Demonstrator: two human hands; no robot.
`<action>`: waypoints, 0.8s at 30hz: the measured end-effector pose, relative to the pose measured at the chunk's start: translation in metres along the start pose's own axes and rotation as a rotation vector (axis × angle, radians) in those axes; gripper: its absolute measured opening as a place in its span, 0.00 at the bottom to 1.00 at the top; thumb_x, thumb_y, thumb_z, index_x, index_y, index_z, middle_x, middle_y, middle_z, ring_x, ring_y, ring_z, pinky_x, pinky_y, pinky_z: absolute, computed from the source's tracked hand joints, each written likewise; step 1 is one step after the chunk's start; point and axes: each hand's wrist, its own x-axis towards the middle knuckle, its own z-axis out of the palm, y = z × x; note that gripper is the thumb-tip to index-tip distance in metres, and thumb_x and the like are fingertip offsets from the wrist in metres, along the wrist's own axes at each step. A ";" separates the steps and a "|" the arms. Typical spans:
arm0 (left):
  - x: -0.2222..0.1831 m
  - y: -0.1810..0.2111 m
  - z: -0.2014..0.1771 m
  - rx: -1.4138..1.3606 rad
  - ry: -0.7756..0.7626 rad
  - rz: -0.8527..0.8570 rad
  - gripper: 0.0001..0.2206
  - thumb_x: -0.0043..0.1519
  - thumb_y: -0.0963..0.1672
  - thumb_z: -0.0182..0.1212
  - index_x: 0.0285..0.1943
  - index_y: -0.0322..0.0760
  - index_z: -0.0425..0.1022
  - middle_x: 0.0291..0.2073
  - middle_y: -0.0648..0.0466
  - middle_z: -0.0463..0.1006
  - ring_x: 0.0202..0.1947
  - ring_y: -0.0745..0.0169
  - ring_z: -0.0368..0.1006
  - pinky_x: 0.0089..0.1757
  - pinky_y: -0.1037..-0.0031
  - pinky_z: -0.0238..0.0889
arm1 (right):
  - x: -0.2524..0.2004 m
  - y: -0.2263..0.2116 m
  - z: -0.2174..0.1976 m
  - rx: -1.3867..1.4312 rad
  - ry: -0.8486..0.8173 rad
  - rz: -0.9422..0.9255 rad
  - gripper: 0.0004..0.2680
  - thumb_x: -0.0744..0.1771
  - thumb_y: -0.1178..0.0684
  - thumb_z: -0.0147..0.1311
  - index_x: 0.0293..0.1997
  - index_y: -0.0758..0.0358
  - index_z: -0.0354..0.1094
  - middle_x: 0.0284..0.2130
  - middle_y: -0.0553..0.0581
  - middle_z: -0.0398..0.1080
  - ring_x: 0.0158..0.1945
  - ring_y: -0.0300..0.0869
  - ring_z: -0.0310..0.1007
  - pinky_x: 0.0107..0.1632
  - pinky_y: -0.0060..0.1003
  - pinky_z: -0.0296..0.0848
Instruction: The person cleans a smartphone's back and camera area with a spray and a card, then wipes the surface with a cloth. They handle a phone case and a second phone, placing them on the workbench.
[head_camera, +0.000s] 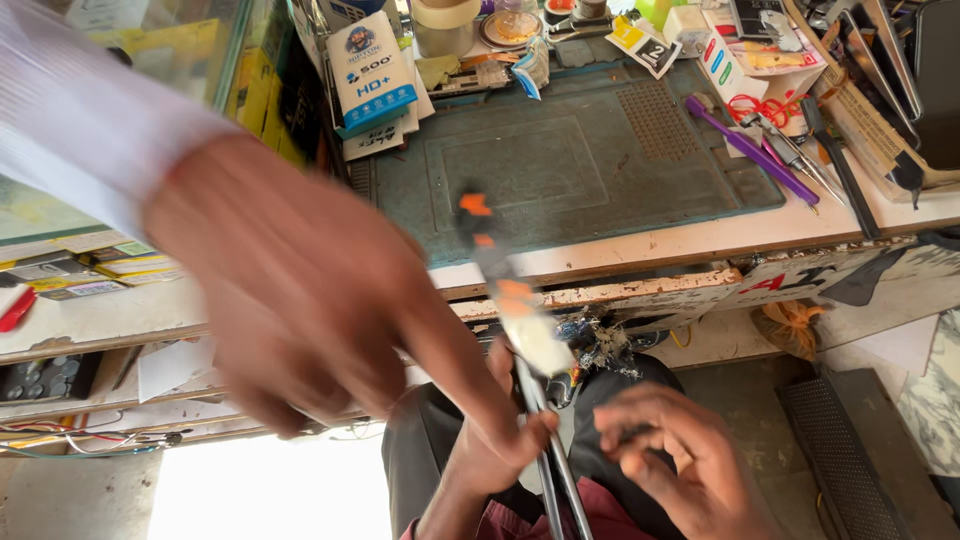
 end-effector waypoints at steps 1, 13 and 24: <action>0.003 0.005 -0.003 -0.145 -0.048 -0.108 0.29 0.51 0.42 0.65 0.60 0.22 0.61 0.51 0.38 0.68 0.55 0.38 0.66 0.55 0.56 0.61 | 0.007 -0.002 0.002 0.007 0.008 0.023 0.20 0.66 0.39 0.60 0.50 0.71 0.73 0.41 0.62 0.74 0.42 0.43 0.77 0.44 0.39 0.79; 0.005 0.055 -0.017 0.038 -0.197 -0.404 0.26 0.40 0.45 0.72 0.50 0.33 0.74 0.43 0.44 0.72 0.43 0.41 0.77 0.42 0.59 0.72 | 0.020 0.019 -0.007 0.058 0.122 0.441 0.08 0.63 0.57 0.63 0.43 0.71 0.76 0.32 0.56 0.79 0.29 0.37 0.76 0.34 0.34 0.78; -0.002 0.062 -0.001 0.242 -0.288 -0.472 0.25 0.41 0.47 0.72 0.50 0.40 0.76 0.44 0.47 0.73 0.49 0.42 0.76 0.44 0.54 0.73 | -0.012 0.039 0.001 0.060 0.249 0.377 0.06 0.62 0.64 0.63 0.41 0.73 0.76 0.32 0.59 0.81 0.35 0.40 0.83 0.40 0.36 0.83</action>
